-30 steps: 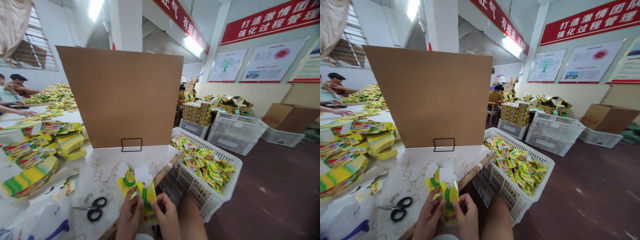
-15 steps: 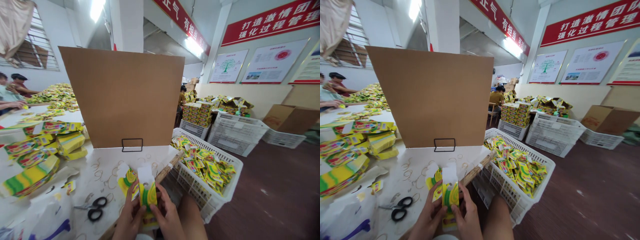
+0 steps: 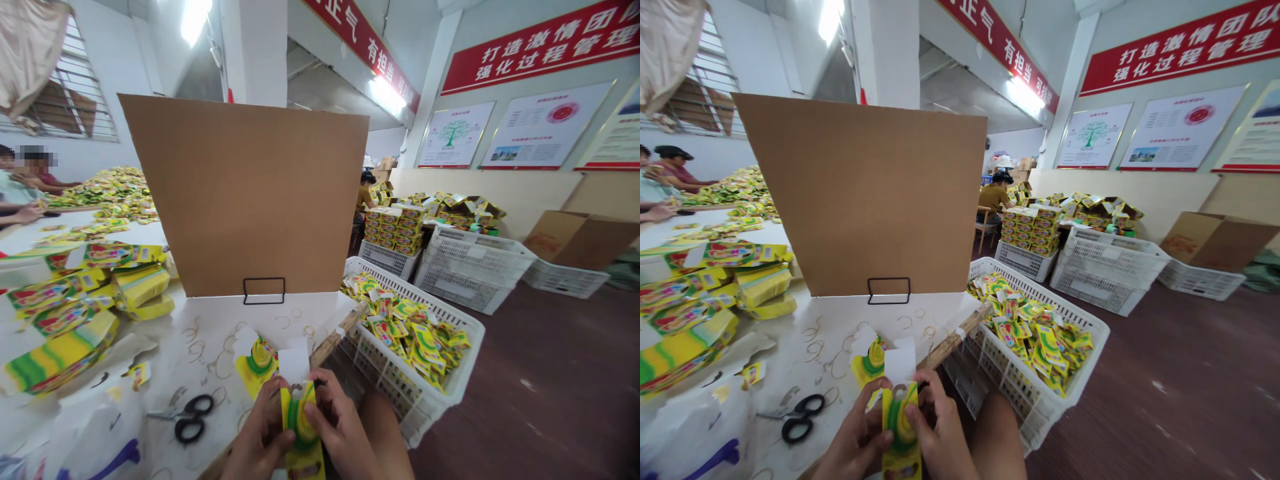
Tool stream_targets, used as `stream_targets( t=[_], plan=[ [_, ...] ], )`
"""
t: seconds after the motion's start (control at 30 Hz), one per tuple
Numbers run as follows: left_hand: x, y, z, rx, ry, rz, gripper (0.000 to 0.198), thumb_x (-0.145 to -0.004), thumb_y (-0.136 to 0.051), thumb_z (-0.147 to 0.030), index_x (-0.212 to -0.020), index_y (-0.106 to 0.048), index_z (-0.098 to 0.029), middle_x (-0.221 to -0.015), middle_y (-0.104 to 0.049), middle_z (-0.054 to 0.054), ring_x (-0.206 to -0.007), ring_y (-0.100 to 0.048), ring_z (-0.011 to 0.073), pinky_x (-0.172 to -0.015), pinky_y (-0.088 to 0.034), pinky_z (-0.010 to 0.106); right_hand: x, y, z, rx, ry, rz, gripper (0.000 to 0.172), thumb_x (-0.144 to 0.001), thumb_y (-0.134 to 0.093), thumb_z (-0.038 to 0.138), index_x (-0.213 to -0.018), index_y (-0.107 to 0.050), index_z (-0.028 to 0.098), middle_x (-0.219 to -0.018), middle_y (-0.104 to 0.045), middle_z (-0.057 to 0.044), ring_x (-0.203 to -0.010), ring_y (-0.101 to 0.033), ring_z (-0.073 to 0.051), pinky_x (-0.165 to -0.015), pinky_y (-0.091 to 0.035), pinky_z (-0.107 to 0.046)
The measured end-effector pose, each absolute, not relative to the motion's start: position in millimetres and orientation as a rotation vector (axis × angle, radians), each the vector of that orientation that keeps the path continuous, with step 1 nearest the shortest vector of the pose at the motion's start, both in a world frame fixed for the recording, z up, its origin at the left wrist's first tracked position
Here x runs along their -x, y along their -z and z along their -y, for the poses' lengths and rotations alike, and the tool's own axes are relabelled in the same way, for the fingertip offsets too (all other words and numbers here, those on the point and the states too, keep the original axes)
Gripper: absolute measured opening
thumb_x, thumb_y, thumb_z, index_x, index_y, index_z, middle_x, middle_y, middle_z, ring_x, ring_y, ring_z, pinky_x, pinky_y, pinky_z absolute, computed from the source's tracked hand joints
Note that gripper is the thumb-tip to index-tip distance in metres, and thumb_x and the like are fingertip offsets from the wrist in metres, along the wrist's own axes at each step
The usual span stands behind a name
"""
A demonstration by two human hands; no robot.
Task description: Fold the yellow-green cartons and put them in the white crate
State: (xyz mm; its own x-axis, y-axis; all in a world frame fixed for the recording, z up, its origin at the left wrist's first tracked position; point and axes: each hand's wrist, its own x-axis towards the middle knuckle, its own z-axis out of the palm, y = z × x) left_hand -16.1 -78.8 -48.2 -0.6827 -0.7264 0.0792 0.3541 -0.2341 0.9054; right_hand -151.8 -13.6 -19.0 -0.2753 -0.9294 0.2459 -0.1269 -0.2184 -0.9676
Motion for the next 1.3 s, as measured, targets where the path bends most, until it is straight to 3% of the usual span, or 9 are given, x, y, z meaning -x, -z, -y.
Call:
stream_targets(
  t=[0.1,0.27,0.37,0.47,0.57,0.7,0.97,1.17,1.3],
  plan=[
    [15.3,48.8,76.7,-0.469,2.002,1.352,0.055,-0.069,-0.070,-0.045,-0.112,-0.043,-0.026,-0.082,-0.071,0.008,-0.071,-0.069,0.0258,-0.059,-0.051,0.031,153.6,11.6,12.4,1.359,1.528,-1.421,0.015,-0.088,-0.051,0.036,-0.092,-0.057,0.022,-0.068,-0.056,0.003,-0.062,-0.052,-0.014,-0.057,-0.038,-0.022],
    [16.6,46.5,75.9,-0.413,2.009,1.416,0.056,-0.070,-0.068,-0.048,-0.114,-0.043,-0.025,-0.086,-0.069,0.007,-0.069,-0.066,0.0220,-0.062,-0.049,0.030,160.1,3.4,11.2,1.450,1.580,-1.529,0.028,-0.090,-0.047,0.034,-0.074,-0.064,0.020,-0.071,-0.058,-0.001,-0.068,-0.055,-0.016,-0.063,-0.040,-0.024],
    [16.8,44.1,77.1,-0.366,2.032,1.404,0.085,-0.072,-0.067,-0.048,-0.137,-0.016,-0.029,-0.095,-0.069,0.010,-0.074,-0.066,0.0247,-0.065,-0.048,0.034,162.4,1.1,10.2,1.470,1.612,-1.522,0.027,-0.089,-0.049,0.034,-0.074,-0.067,0.020,-0.076,-0.062,-0.003,-0.075,-0.058,-0.018,-0.069,-0.043,-0.026],
    [15.0,42.5,79.2,-0.306,2.093,1.419,0.101,-0.072,-0.067,-0.047,-0.143,0.003,-0.029,-0.102,-0.068,0.012,-0.078,-0.067,0.0273,-0.067,-0.048,0.037,160.7,3.9,9.1,1.318,1.703,-1.436,0.015,-0.087,-0.054,0.034,-0.094,-0.062,0.023,-0.080,-0.064,-0.002,-0.075,-0.059,-0.018,-0.070,-0.046,-0.027],
    [12.8,40.9,81.0,-0.301,2.116,1.455,0.086,-0.073,-0.067,-0.045,-0.141,-0.018,-0.027,-0.105,-0.068,0.013,-0.084,-0.067,0.0295,-0.074,-0.048,0.041,158.3,8.9,8.8,1.192,1.760,-1.374,0.028,-0.087,-0.055,0.033,-0.115,-0.051,0.029,-0.082,-0.063,0.000,-0.075,-0.060,-0.017,-0.071,-0.048,-0.028],
    [12.6,38.5,81.9,-0.264,2.077,1.423,0.056,-0.077,-0.066,-0.037,-0.126,-0.041,-0.026,-0.110,-0.067,0.012,-0.095,-0.065,0.0293,-0.079,-0.048,0.040,160.0,7.6,7.3,1.384,1.749,-1.438,0.020,-0.089,-0.050,0.037,-0.095,-0.066,0.027,-0.089,-0.062,-0.003,-0.087,-0.059,-0.019,-0.079,-0.046,-0.029],
    [15.6,47.4,82.0,-0.384,1.948,1.443,0.050,-0.078,-0.065,-0.035,-0.122,-0.046,-0.022,-0.118,-0.063,0.015,-0.105,-0.061,0.0306,-0.091,-0.046,0.043,163.4,-2.9,1.2,1.392,1.438,-1.590,0.030,-0.079,-0.059,0.029,-0.108,-0.065,0.024,-0.092,-0.068,-0.005,-0.081,-0.063,-0.021,-0.068,-0.048,-0.027],
    [13.7,55.1,84.9,-0.395,1.810,1.603,0.050,-0.081,-0.059,-0.039,-0.126,-0.046,-0.021,-0.123,-0.061,0.015,-0.116,-0.055,0.0308,-0.098,-0.042,0.043,156.8,10.0,8.7,1.402,1.267,-1.818,0.029,-0.075,-0.053,0.017,-0.104,-0.056,0.021,-0.060,-0.062,0.003,-0.055,-0.057,-0.017,-0.052,-0.040,-0.023],
    [8.6,62.0,92.6,-0.370,1.731,1.751,0.050,-0.085,-0.054,-0.039,-0.131,-0.043,-0.022,-0.131,-0.055,0.015,-0.124,-0.048,0.0302,-0.102,-0.040,0.043,154.7,16.2,13.1,1.421,1.180,-1.946,0.028,-0.075,-0.051,0.015,-0.102,-0.055,0.020,-0.056,-0.058,0.004,-0.052,-0.055,-0.017,-0.051,-0.038,-0.024]
  ],
)
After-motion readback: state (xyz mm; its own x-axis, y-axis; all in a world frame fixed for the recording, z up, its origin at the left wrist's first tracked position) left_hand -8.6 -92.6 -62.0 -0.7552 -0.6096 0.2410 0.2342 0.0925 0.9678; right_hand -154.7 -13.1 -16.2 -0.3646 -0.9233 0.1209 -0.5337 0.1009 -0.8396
